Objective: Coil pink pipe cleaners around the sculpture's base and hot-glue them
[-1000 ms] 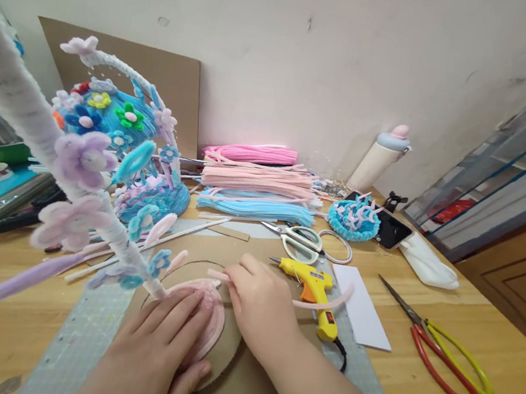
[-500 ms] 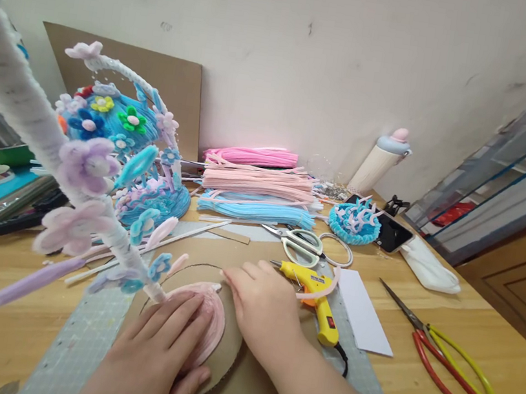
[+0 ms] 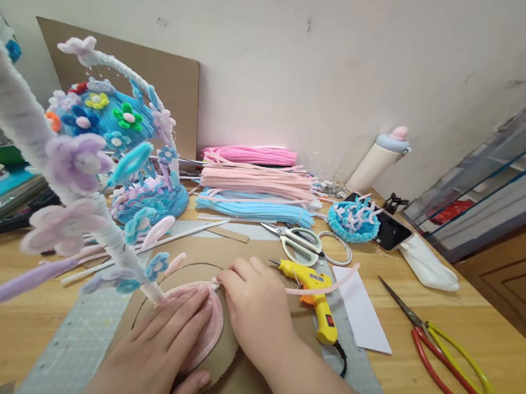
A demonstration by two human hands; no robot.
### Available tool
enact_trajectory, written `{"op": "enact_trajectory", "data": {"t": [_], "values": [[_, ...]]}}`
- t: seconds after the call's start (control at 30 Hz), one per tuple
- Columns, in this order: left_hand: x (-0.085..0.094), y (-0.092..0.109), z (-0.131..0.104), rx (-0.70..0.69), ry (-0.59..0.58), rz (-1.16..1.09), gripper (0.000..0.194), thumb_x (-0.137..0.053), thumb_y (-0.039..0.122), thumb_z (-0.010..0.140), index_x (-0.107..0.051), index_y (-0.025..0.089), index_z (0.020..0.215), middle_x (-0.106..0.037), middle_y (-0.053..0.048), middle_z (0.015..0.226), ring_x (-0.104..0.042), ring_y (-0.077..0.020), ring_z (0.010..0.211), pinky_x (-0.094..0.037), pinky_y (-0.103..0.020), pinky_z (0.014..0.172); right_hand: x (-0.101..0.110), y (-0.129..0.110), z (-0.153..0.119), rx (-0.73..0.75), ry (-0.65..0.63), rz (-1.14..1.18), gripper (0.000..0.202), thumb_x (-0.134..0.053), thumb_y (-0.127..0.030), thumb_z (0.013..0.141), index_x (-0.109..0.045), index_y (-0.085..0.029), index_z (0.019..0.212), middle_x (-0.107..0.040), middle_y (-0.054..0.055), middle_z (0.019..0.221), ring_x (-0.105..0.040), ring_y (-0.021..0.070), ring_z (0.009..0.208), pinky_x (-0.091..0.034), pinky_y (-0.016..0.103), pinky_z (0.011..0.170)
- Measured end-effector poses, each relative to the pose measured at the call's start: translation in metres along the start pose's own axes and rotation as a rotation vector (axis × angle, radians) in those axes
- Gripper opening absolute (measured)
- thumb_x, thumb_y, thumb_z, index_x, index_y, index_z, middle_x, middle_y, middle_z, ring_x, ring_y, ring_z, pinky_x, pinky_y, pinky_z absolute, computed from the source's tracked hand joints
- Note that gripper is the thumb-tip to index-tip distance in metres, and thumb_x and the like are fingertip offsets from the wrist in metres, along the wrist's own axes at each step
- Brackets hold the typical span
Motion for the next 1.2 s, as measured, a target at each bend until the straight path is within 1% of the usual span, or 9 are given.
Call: {"op": "enact_trajectory", "data": {"t": [0.3, 0.53, 0.87, 1.0, 1.1, 1.2], "values": [[-0.0028, 0.0019, 0.0003, 0.004, 0.002, -0.009, 0.066, -0.061, 0.053, 0.073, -0.058, 0.009, 0.122, -0.059, -0.013, 0.13, -0.059, -0.0261, 0.114, -0.042, -0.038, 0.093, -0.0011, -0.0027, -0.0013, 0.007, -0.025, -0.005, 0.018, -0.051, -0.013, 0.091, -0.067, -0.021, 0.089, -0.063, 0.003, 0.086, -0.048, 0.019, 0.08, -0.033, 0.032, 0.069], [-0.0019, -0.001, -0.0028, 0.037, 0.007, -0.031, 0.063, -0.054, 0.057, 0.079, -0.057, 0.011, 0.123, -0.059, -0.011, 0.13, -0.058, -0.0243, 0.116, -0.038, -0.037, 0.096, -0.0008, -0.0043, -0.001, 0.028, -0.037, -0.017, 0.016, -0.053, -0.012, 0.09, -0.067, -0.02, 0.087, -0.061, 0.003, 0.085, -0.049, 0.0187, 0.08, -0.033, 0.031, 0.068], [-0.0032, 0.0001, -0.0048, 0.05, -0.015, -0.076, 0.064, -0.05, 0.06, 0.083, -0.054, 0.014, 0.127, -0.056, -0.009, 0.134, -0.054, -0.0234, 0.121, -0.033, -0.036, 0.101, -0.0035, -0.0062, -0.0006, 0.056, -0.066, -0.097, 0.01, -0.059, -0.012, 0.086, -0.065, -0.02, 0.085, -0.06, 0.003, 0.085, -0.047, 0.0197, 0.08, -0.032, 0.033, 0.067], [-0.0035, -0.0005, -0.0047, 0.049, -0.02, -0.08, 0.063, -0.049, 0.059, 0.084, -0.054, 0.014, 0.128, -0.056, -0.009, 0.134, -0.054, -0.0234, 0.121, -0.034, -0.036, 0.101, -0.0046, -0.0064, -0.0009, 0.044, -0.061, -0.105, 0.009, -0.059, -0.013, 0.087, -0.065, -0.019, 0.083, -0.06, 0.003, 0.084, -0.047, 0.0199, 0.08, -0.033, 0.033, 0.067], [-0.0038, -0.0012, -0.0049, 0.057, -0.027, -0.094, 0.063, -0.05, 0.059, 0.083, -0.053, 0.015, 0.128, -0.056, -0.009, 0.135, -0.054, -0.0235, 0.121, -0.036, -0.036, 0.1, -0.0044, -0.0062, -0.0012, 0.0, -0.047, -0.084, 0.012, -0.055, -0.012, 0.089, -0.063, -0.017, 0.082, -0.06, 0.003, 0.083, -0.048, 0.0197, 0.08, -0.034, 0.032, 0.068], [-0.003, -0.0006, -0.0056, 0.049, -0.035, -0.115, 0.061, -0.054, 0.054, 0.082, -0.052, 0.013, 0.128, -0.056, -0.011, 0.134, -0.053, -0.0257, 0.121, -0.04, -0.038, 0.098, -0.003, -0.0068, -0.0026, -0.042, -0.061, -0.042, 0.015, -0.053, -0.01, 0.09, -0.063, -0.016, 0.082, -0.06, 0.004, 0.083, -0.049, 0.0193, 0.081, -0.036, 0.031, 0.07]]}}
Point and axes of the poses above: each hand's wrist, its own z-axis towards the middle knuckle, its own x-axis out of the back of the hand, y = z × x, the point moved 4 cm from there along z, towards the middle knuckle
